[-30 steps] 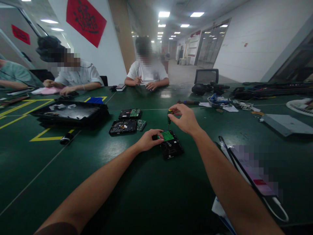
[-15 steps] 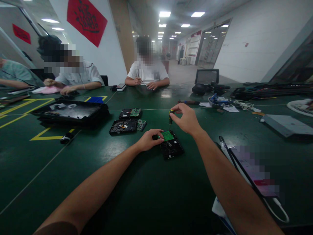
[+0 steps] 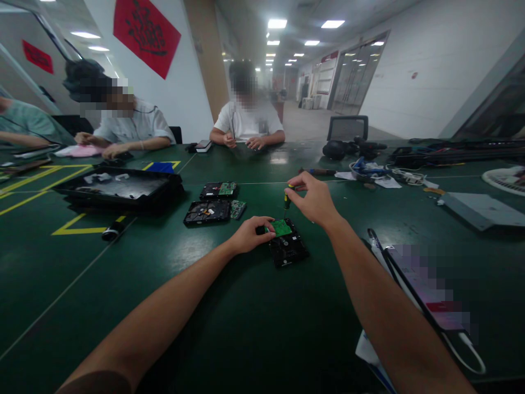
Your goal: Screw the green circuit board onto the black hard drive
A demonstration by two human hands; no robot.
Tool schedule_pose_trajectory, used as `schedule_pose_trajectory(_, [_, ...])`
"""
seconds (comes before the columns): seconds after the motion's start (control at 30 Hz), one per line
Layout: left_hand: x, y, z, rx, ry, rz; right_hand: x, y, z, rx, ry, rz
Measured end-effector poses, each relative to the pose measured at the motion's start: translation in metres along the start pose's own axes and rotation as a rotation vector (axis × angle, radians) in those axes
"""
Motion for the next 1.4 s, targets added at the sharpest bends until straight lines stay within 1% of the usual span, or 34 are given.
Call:
schedule_pose_trajectory(0.1, [-0.0001,-0.0003,-0.0001,0.005,-0.005,0.005,-0.0003,0.0011,-0.0003,-0.020,0.008,-0.006])
schedule_pose_trajectory(0.27, [0.0015,-0.0005,-0.0002,-0.001,-0.013,0.004,-0.0009,0.0023,-0.0003,-0.033,-0.041,-0.053])
schedule_pose_trajectory(0.43, [0.0008,-0.0003,-0.0002,0.005,-0.003,0.004,0.0024,0.0019,0.0003,-0.031,-0.016,-0.027])
schedule_pose_trajectory(0.63, [-0.0035,0.0011,-0.0009,0.001,0.001,0.015,-0.0027,0.0020,-0.0002,-0.015,-0.093,-0.072])
schedule_pose_trajectory(0.87, [-0.0016,0.0001,-0.0008,0.003,0.009,0.019,0.0034,0.0016,0.0005,-0.016,-0.023,-0.053])
schedule_pose_trajectory(1.07, [-0.0013,0.0005,-0.0004,0.000,0.007,0.031,-0.0010,0.0031,0.0000,-0.032,-0.067,-0.082])
schedule_pose_trajectory(1.27, [0.0005,0.0000,-0.0002,-0.005,0.012,0.016,0.0019,0.0022,0.0002,-0.010,-0.010,-0.045])
schedule_pose_trajectory(1.4, [0.0006,-0.0004,-0.0001,-0.003,0.010,0.023,-0.0020,0.0033,-0.0005,-0.027,-0.057,-0.052])
Point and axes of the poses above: each hand's wrist, its own z-axis towards the middle knuckle, its own y-axis out of the palm, x = y × z, the point moved 6 cm from there along z, towards the middle knuckle, and after that the axes turned 5 degrees about y, right-handed, at the moved point
